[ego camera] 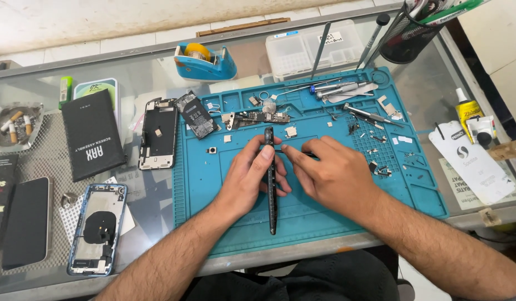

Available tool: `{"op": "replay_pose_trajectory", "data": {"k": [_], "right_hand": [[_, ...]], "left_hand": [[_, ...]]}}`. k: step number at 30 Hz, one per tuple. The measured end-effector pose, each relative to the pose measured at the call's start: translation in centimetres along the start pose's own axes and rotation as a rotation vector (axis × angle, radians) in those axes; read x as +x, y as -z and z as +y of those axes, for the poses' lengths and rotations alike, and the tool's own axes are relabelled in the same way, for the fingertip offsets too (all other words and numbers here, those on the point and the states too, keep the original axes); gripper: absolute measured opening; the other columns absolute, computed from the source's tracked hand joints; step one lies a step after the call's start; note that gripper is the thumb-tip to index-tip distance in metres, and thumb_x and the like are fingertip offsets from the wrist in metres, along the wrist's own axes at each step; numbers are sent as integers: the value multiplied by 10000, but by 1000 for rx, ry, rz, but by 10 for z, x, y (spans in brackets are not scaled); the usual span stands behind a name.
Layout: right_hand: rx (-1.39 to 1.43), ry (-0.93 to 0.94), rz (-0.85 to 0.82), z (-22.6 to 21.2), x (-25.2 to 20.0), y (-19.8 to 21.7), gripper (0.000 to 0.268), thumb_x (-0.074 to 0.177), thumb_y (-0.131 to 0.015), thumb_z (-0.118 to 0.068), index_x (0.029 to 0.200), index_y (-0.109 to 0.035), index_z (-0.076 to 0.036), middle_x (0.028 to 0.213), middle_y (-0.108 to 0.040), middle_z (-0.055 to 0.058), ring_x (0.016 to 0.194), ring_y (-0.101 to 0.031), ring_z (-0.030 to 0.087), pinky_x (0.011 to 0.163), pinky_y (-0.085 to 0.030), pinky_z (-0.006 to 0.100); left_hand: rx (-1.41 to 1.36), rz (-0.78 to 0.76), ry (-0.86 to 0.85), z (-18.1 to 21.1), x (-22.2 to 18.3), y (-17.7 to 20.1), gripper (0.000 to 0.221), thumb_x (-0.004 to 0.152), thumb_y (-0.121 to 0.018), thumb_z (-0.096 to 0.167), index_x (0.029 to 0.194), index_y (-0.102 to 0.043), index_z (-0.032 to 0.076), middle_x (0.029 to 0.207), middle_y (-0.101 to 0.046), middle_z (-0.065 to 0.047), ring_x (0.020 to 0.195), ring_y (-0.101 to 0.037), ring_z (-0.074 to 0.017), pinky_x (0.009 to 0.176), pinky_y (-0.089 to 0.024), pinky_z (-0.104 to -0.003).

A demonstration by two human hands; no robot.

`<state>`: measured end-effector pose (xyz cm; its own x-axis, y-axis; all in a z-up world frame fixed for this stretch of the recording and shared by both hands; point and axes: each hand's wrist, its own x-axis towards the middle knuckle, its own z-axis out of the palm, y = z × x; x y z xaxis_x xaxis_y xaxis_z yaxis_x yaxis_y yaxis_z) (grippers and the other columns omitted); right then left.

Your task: A person is disassembling a smartphone at a repair bench, using a screwdriver and tweezers to remove internal components.

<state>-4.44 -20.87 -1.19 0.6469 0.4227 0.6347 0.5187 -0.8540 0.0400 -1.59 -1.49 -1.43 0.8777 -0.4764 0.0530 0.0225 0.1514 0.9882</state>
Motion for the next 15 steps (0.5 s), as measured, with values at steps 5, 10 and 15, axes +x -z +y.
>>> {"op": "replay_pose_trajectory", "data": {"k": [5, 10, 15], "right_hand": [[-46, 14, -3, -1, 0, 0, 168, 947, -678, -204, 1069, -792, -209, 832, -669, 25, 732, -662, 173, 570, -558, 258], [215, -94, -74, 1, 4, 1, 187, 934, -696, -131, 1077, -816, -151, 783, -683, 40, 672, -683, 189, 549, -568, 267], [444, -201, -84, 3, 9, -1, 178, 924, -695, -77, 1052, -816, -101, 741, -696, 67, 633, -692, 215, 515, -565, 285]], "left_hand": [[16, 4, 8, -3, 0, 0, 657, 1019, -456, 494, 1269, -507, -111, 792, -638, -227, 657, -754, -321, 533, -684, -415], [80, -6, -10, -2, 1, 1, 657, 1003, -477, 505, 1272, -505, -94, 792, -653, -208, 657, -756, -297, 543, -683, -391], [70, 5, -3, 2, 1, 0, 669, 1001, -467, 517, 1266, -507, -96, 788, -653, -210, 644, -754, -299, 533, -682, -391]]}}
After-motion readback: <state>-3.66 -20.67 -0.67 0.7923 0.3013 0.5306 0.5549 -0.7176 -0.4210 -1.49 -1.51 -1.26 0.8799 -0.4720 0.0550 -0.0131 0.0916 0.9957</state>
